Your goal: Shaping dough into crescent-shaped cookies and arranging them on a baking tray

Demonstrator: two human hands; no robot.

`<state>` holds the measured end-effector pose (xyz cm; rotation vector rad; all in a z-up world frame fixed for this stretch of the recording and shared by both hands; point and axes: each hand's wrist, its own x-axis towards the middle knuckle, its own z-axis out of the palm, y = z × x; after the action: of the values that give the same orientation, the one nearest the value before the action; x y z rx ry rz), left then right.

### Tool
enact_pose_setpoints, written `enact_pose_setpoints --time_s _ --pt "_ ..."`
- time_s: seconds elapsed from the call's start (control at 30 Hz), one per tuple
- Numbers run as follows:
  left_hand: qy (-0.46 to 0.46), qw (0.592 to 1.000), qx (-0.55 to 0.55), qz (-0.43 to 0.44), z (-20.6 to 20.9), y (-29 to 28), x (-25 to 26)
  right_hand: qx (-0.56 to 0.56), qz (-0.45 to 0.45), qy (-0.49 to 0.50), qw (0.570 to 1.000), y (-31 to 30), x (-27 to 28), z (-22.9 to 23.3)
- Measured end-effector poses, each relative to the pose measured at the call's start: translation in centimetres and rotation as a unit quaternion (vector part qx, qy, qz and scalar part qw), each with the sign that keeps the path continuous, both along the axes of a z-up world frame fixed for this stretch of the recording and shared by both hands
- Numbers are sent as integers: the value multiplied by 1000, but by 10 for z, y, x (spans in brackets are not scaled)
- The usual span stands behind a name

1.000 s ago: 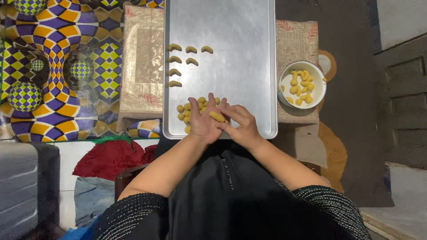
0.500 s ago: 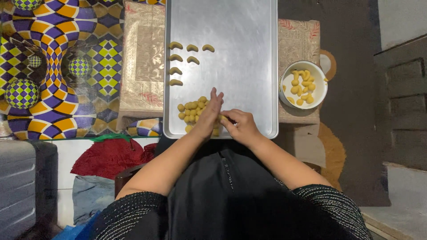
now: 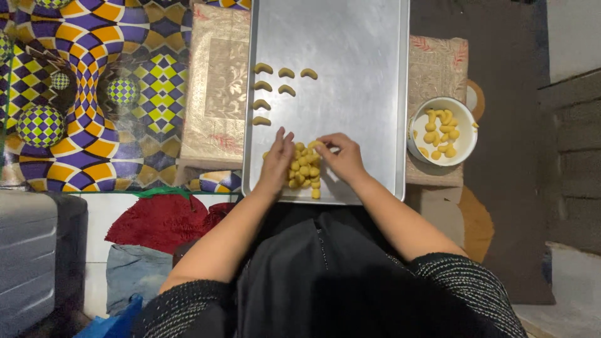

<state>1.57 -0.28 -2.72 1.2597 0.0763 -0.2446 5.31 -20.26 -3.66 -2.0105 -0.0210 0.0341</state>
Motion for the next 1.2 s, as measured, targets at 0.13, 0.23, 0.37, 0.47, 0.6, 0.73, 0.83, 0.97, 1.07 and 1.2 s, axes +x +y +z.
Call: enact_pose_setpoints --time_s 0.13,0.23,0.37,0.47,0.6,0.73,0.83,0.97,1.07,1.2 --pt "40 995 -43 86 -26 29 -1 -45 -37 -15 998 9 52 -34" --pt "58 993 -38 99 -52 35 2 -78 -77 -26 994 21 89 -48" --pt "32 995 -18 96 -39 34 6 -133 -112 -31 984 33 128 -68" --pt "24 993 -39 105 -47 30 5 -169 -112 -38 978 45 140 -65" --pt "32 994 -34 96 -59 27 5 -201 -106 -54 972 43 155 -81" --pt "45 994 -33 99 -69 25 4 -226 -81 -66 968 39 157 -90" --pt "51 993 -36 102 -73 24 4 -234 -63 -65 968 34 158 -97" --pt "60 990 -52 116 -78 24 2 -252 -43 -65 965 32 154 -97" --pt "71 989 -49 121 -67 22 2 -253 -15 -51 966 32 151 -89" --pt "73 989 -47 120 -60 24 4 -297 -34 -5 954 24 119 -46"
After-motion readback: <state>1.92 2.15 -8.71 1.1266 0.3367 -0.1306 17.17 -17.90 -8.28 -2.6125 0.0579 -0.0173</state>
